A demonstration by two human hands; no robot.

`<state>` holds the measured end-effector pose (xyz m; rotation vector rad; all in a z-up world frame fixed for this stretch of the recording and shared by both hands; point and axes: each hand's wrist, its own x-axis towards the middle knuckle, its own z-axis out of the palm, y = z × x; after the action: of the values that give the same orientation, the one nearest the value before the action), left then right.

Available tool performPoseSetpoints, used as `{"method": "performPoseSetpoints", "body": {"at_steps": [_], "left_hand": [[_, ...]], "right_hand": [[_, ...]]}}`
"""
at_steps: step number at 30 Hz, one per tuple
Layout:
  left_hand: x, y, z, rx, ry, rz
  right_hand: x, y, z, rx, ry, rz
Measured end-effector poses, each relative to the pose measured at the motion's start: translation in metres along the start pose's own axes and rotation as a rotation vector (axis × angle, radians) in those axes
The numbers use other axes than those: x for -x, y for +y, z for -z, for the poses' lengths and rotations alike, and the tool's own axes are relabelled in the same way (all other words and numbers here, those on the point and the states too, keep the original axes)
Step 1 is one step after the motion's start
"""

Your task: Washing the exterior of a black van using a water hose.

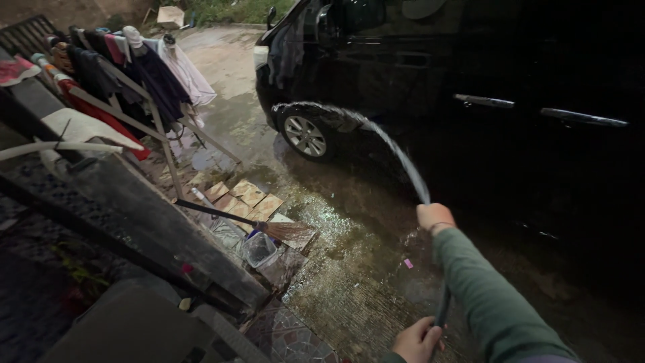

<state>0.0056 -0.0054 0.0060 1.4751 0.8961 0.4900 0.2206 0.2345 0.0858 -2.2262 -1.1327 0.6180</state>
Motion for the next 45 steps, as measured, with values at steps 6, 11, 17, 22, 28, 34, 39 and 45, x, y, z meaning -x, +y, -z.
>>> {"method": "performPoseSetpoints", "body": {"at_steps": [6, 11, 17, 22, 28, 34, 39, 45], "left_hand": [[-0.026, -0.034, -0.040, -0.072, -0.065, 0.006], [-0.041, -0.082, -0.068, -0.191, -0.128, -0.021], [-0.008, -0.090, -0.076, -0.116, -0.445, 0.120], [0.031, -0.058, -0.061, -0.120, -0.461, 0.221], [0.047, 0.002, -0.017, -0.548, -0.237, 0.140], [0.049, -0.002, 0.003, -0.736, -0.623, 0.231], [0.072, -0.009, 0.012, -0.779, -0.547, 0.186], [0.093, 0.006, 0.010, -0.785, -0.511, 0.020]], "right_hand": [[0.013, 0.105, 0.085, -0.292, 0.119, -0.283], [0.047, 0.192, 0.100, -0.367, 0.181, -0.401], [0.024, 0.311, 0.012, -0.060, 0.117, -0.315], [0.064, 0.241, 0.003, -0.030, -0.057, -0.249], [0.125, 0.221, 0.041, -0.342, 0.157, -0.351], [0.160, 0.294, 0.006, -0.424, 0.286, -0.558], [0.187, 0.266, 0.004, -0.396, 0.131, -0.620], [0.213, 0.356, -0.026, -0.253, 0.388, -0.599]]}}
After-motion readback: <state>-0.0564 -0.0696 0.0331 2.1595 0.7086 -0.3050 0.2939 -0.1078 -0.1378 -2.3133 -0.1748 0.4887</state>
